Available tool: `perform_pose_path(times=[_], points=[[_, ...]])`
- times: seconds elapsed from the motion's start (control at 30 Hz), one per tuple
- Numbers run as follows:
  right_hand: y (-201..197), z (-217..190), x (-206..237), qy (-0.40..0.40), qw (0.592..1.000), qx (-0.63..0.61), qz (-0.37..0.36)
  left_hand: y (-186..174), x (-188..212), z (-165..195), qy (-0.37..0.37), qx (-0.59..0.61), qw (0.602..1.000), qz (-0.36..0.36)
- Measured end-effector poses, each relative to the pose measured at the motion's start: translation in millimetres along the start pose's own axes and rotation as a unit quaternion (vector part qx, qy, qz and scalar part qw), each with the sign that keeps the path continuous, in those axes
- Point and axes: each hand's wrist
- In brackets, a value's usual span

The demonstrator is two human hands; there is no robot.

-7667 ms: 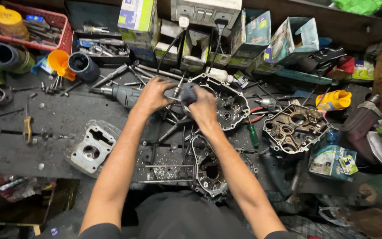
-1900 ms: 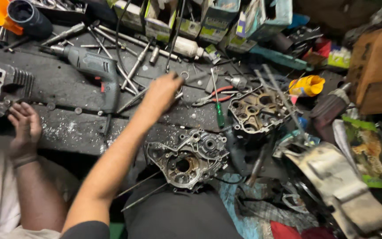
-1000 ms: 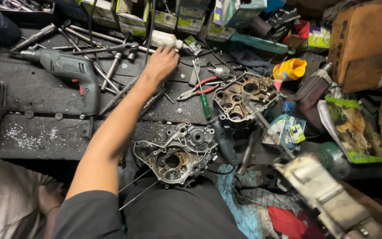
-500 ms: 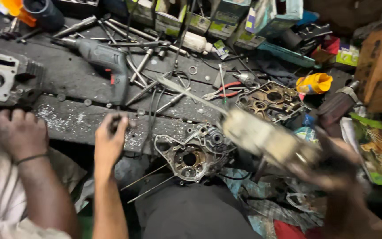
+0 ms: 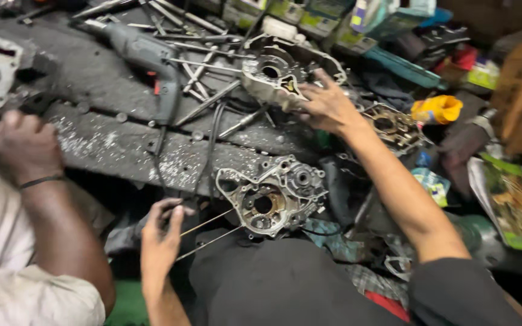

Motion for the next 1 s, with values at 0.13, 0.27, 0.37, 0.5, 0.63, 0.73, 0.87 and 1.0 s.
perform_pose_path(times=[0.13,0.27,0.37,0.5,0.63,0.73,0.87,1.0], points=[[-21.0,-6.0,8.0,0.170,0.968,-0.162,-0.088,19.7,-10.6,10.3,0.007,-0.042,0.999,-0.014],[-82.9,-12.7,33.2,0.168,0.958,-0.229,-0.032,38.8,-39.3,21.6,-0.012,-0.117,0.993,0.006],[-117.2,-31.5,55.3,0.164,0.931,-0.326,-0.011,53.3,-72.9,24.7,0.068,-0.209,0.975,0.019],[-132.3,-56.9,82.6,0.103,0.870,-0.482,-0.012,73.9,-139.7,19.9,0.254,-0.278,0.926,-0.011],[-135.2,-84.8,109.5,0.116,0.847,-0.517,-0.028,86.8,-196.1,15.6,0.262,-0.422,0.866,-0.054],[-137.9,-93.5,130.7,0.159,0.841,-0.515,-0.048,83.8,-212.8,22.8,0.283,-0.469,0.836,-0.035],[-137.9,-97.2,154.2,0.217,0.811,-0.538,-0.076,80.6,-222.2,33.3,0.286,-0.461,0.839,-0.042],[-131.3,-109.9,161.1,0.240,0.793,-0.556,-0.075,93.9,-238.2,40.4,0.282,-0.512,0.811,-0.008]])
Point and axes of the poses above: each hand's wrist, its own x-axis away from the middle knuckle, its own y-axis out of the palm, z = x × y, and after that the axes turned 13 degrees about x, right-handed
